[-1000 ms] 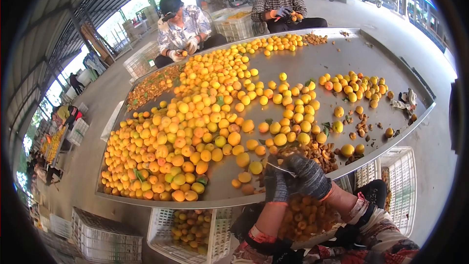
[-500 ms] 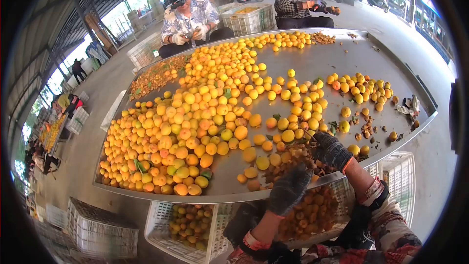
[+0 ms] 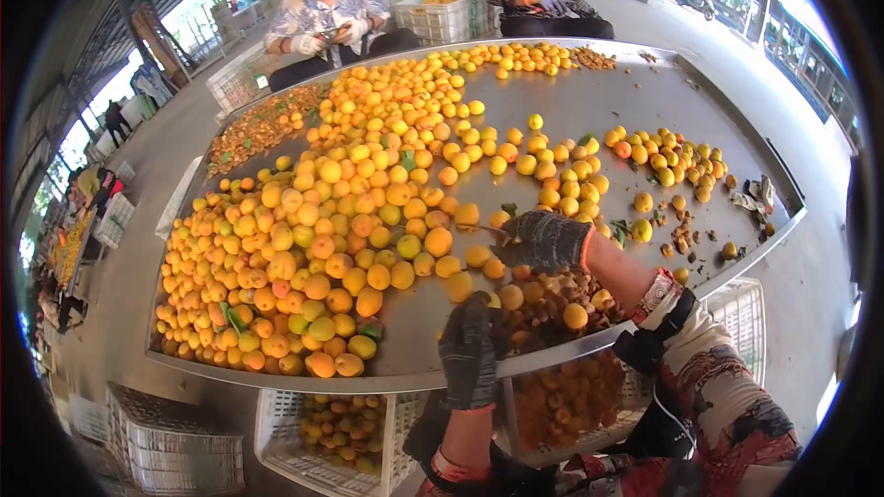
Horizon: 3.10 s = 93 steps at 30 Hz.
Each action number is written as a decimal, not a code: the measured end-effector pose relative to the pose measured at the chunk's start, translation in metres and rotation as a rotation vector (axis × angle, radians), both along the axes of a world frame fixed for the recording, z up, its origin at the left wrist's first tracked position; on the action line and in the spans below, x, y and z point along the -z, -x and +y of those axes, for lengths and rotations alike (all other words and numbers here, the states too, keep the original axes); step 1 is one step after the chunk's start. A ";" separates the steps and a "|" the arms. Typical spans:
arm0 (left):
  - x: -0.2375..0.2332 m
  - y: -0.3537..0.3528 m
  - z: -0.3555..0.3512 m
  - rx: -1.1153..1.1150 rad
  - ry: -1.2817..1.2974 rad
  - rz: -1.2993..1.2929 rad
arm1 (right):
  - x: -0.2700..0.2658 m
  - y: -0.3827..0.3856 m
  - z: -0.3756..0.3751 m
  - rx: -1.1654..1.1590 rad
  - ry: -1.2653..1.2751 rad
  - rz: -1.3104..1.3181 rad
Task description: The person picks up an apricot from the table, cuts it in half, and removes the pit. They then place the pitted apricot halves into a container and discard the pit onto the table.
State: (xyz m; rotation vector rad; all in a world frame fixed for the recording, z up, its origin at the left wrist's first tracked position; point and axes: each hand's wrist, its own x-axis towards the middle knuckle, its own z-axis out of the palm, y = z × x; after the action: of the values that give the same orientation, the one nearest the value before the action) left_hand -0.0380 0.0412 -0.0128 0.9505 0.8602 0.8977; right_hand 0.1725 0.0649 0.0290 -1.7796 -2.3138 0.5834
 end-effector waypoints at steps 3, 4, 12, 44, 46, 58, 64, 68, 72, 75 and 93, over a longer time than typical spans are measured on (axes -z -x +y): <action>0.012 0.001 0.006 -0.013 -0.182 0.044 | -0.014 0.006 -0.056 0.192 0.057 -0.073; 0.012 0.001 0.006 0.000 -0.179 0.041 | -0.024 0.014 -0.072 0.255 0.176 -0.092; -0.018 -0.003 -0.012 -0.006 0.068 -0.034 | 0.029 0.025 -0.129 0.461 0.122 -0.013; 0.002 0.015 0.016 -0.260 0.119 -0.064 | 0.054 0.059 0.093 0.462 0.035 0.206; 0.004 0.015 0.017 -0.268 0.115 -0.068 | 0.089 0.042 0.098 0.445 -0.020 0.211; 0.011 0.012 0.010 -0.249 0.071 -0.079 | 0.085 0.070 0.112 0.433 -0.090 0.216; 0.011 0.018 0.021 -0.336 0.162 -0.145 | 0.053 0.076 0.085 0.509 0.069 0.725; 0.023 0.022 0.029 -0.279 0.182 -0.304 | 0.008 0.084 0.028 0.237 0.195 0.735; 0.012 0.024 0.020 -0.167 0.113 -0.367 | -0.021 0.097 -0.011 0.029 -0.125 0.369; 0.009 0.027 0.015 -0.112 0.211 -0.393 | -0.034 0.089 -0.032 0.166 -0.178 0.356; 0.001 -0.026 -0.021 0.121 0.046 -0.637 | -0.013 0.108 -0.136 0.458 -0.577 0.711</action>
State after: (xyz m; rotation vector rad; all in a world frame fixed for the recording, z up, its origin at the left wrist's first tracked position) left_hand -0.0121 0.0199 -0.0135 0.6073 0.2741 0.9906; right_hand 0.0644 -0.0708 0.0425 -1.4249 -1.3554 0.3348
